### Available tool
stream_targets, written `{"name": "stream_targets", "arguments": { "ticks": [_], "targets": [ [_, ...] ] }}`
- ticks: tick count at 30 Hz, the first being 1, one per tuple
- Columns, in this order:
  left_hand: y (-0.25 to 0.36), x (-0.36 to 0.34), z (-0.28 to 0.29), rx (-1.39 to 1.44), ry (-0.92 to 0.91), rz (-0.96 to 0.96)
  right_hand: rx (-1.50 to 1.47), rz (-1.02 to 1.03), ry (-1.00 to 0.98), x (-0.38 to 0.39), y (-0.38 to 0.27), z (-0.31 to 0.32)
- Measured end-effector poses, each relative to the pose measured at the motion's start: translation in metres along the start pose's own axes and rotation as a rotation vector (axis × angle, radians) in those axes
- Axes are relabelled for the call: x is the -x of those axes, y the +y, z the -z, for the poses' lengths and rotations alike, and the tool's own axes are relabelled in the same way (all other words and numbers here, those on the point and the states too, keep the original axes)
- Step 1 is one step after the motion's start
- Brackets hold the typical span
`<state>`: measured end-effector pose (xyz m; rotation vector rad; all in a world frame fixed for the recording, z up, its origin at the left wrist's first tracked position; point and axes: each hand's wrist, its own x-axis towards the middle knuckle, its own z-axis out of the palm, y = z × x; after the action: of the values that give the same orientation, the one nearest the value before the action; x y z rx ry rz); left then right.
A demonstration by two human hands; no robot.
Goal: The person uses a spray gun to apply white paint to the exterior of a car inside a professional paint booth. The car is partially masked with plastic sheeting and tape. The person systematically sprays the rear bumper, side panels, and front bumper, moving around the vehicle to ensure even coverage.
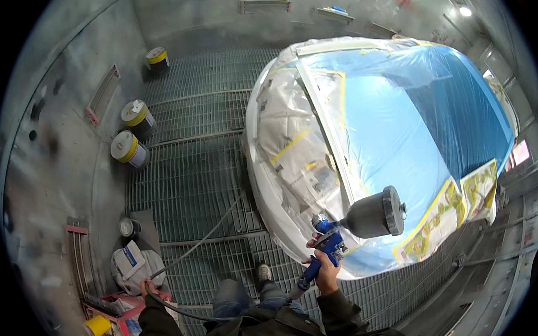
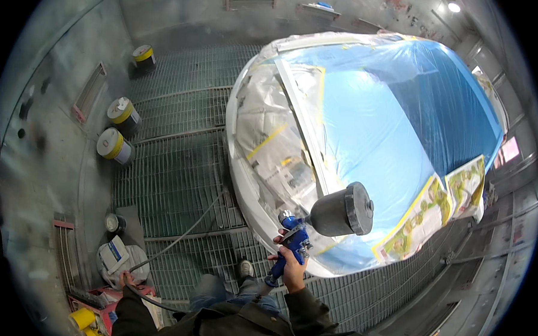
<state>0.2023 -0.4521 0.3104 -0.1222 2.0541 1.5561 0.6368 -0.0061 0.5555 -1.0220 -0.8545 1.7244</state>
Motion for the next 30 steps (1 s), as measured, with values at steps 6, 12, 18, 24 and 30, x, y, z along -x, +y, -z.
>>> {"name": "stream_targets", "arguments": {
  "ticks": [6,12,18,24,30],
  "targets": [
    [0.008,-0.151,0.013,0.017,0.302,-0.021,0.031,0.094,0.045,-0.074,0.016,-0.090],
    [0.050,-0.349,0.009,0.137,0.429,-0.084,-0.022,0.190,0.281,-0.149,0.075,-0.193],
    [0.195,-0.540,-0.016,0.402,0.375,0.107,-0.050,0.268,0.573,-0.198,0.103,-0.310],
    [0.414,-0.693,-0.109,-0.060,0.286,-0.288,-0.073,0.291,0.665,-0.271,0.131,-0.411],
    [0.576,-0.843,-0.196,-0.023,0.421,-0.731,-0.164,0.275,0.698,-0.406,0.164,-0.491]
  ]
}}
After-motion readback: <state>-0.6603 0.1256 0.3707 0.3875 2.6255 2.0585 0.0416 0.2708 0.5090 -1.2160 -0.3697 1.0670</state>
